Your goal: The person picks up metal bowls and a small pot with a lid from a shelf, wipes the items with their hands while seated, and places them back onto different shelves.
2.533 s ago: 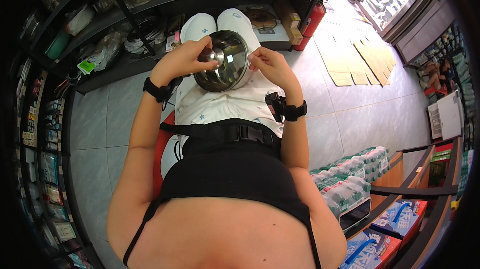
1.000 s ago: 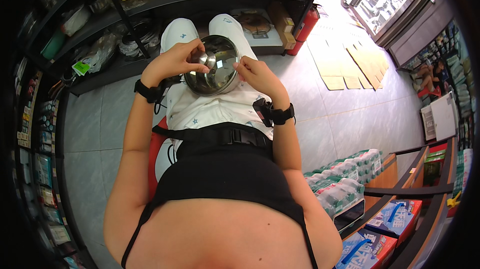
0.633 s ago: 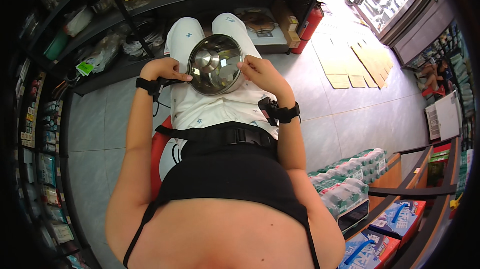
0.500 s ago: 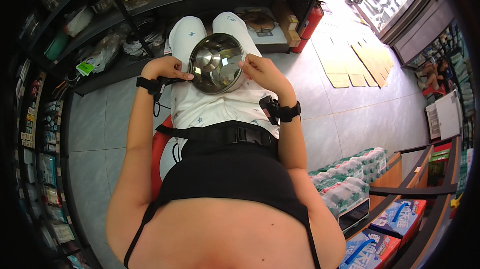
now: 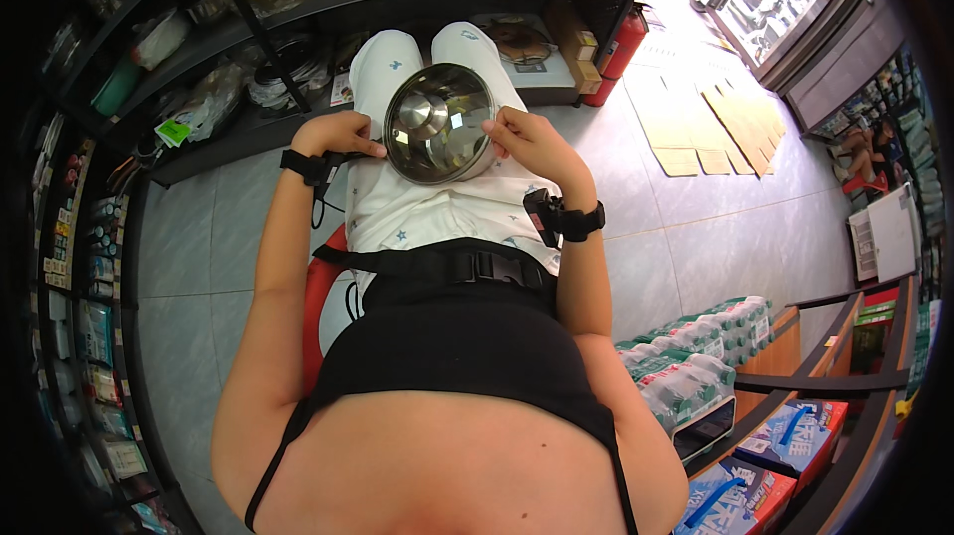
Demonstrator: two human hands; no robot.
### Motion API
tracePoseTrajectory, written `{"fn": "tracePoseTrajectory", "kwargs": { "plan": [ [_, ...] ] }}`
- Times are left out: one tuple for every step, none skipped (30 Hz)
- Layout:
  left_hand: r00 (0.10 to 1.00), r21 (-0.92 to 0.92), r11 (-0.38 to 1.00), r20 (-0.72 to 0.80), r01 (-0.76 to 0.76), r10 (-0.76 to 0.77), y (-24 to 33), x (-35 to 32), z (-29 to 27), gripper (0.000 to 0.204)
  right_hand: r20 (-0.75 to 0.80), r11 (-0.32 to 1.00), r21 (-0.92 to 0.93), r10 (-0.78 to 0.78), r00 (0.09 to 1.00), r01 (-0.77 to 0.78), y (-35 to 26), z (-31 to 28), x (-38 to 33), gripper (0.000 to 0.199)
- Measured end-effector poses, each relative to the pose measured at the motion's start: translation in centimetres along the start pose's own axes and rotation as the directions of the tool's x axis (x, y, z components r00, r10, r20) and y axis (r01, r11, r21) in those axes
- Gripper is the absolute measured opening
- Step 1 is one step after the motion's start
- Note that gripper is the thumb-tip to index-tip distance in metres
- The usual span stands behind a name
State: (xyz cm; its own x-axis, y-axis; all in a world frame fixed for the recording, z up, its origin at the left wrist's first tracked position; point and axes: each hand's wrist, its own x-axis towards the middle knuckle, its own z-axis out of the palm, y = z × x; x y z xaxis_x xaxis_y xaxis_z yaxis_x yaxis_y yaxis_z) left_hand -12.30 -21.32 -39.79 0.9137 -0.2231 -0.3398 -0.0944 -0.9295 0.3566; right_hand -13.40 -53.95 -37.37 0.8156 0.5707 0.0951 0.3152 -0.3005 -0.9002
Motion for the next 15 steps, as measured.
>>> {"fn": "tracePoseTrajectory", "kwargs": {
  "plan": [
    [1.0,0.0,1.0,0.0,0.002,-0.002,-0.1,0.1,0.1,0.06,0.002,1.0,0.006,0.007,1.0,-0.007,0.0,0.0,0.0,0.031],
    [1.0,0.005,1.0,0.002,0.003,-0.003,0.1,0.1,0.0,0.061,0.0,1.0,0.006,0.006,1.0,-0.006,0.1,-0.1,0.0,0.031],
    [1.0,0.009,1.0,0.005,0.004,-0.004,0.2,0.1,0.0,0.061,0.003,1.0,0.008,0.0,1.0,0.0,0.1,-0.2,0.0,0.031],
    [1.0,0.009,1.0,0.004,0.004,-0.004,0.3,0.2,0.0,0.061,0.006,1.0,0.009,-0.006,1.0,0.006,0.2,-0.3,0.0,0.031],
    [1.0,-0.006,1.0,-0.025,-0.017,0.017,0.3,0.3,0.0,0.066,0.005,1.0,0.009,-0.007,1.0,0.007,0.3,-0.4,0.0,0.031],
    [0.998,-0.021,0.999,-0.054,-0.04,0.038,0.3,0.4,0.0,0.072,-0.01,1.0,0.015,0.006,1.0,-0.005,0.4,-0.5,0.0,0.031],
    [0.998,-0.022,0.999,-0.057,-0.042,0.04,0.2,0.5,-0.1,0.072,-0.026,1.0,0.019,0.018,1.0,-0.017,0.4,-0.7,0.0,0.031],
    [0.993,-0.039,0.999,-0.115,-0.029,0.025,0.3,0.4,-0.2,0.07,-0.028,1.0,0.016,0.017,0.999,-0.017,0.3,-0.7,-0.1,0.031],
    [0.985,-0.057,0.998,-0.173,-0.02,0.009,0.4,0.3,-0.3,0.069,-0.078,0.999,-0.031,0.028,0.997,-0.03,0.0,-0.8,-0.1,0.032],
    [0.984,-0.059,0.998,-0.178,-0.026,0.015,0.3,0.2,-0.5,0.069,-0.129,0.996,-0.079,0.035,0.991,-0.046,-0.2,-0.8,-0.1,0.033],
    [0.971,-0.043,0.998,-0.238,-0.035,0.024,1.0,0.0,-1.1,0.068,-0.178,0.999,-0.053,0.001,0.984,-0.011,-0.2,-1.0,-0.1,0.035],
    [0.954,-0.027,0.998,-0.298,-0.048,0.038,1.8,-0.5,-1.9,0.067,-0.231,0.999,-0.033,-0.033,0.972,0.026,0.0,-1.0,-0.1,0.036],
    [0.89,0.038,0.998,-0.452,-0.046,0.059,2.8,-1.4,-2.0,0.064,-0.242,0.999,-0.001,-0.05,0.969,0.051,0.1,-1.2,-0.1,0.036],
    [0.838,0.13,0.991,-0.536,-0.036,0.1,2.7,-2.4,-2.5,0.059,-0.224,0.998,-0.047,-0.055,0.973,0.045,-1.1,-1.2,0.0,0.034],
    [0.817,0.122,0.991,-0.564,-0.056,0.115,3.0,-2.9,-2.6,0.059,-0.232,0.997,0.056,-0.045,0.972,0.06,-0.8,-1.3,0.2,0.032]
  ]
}}
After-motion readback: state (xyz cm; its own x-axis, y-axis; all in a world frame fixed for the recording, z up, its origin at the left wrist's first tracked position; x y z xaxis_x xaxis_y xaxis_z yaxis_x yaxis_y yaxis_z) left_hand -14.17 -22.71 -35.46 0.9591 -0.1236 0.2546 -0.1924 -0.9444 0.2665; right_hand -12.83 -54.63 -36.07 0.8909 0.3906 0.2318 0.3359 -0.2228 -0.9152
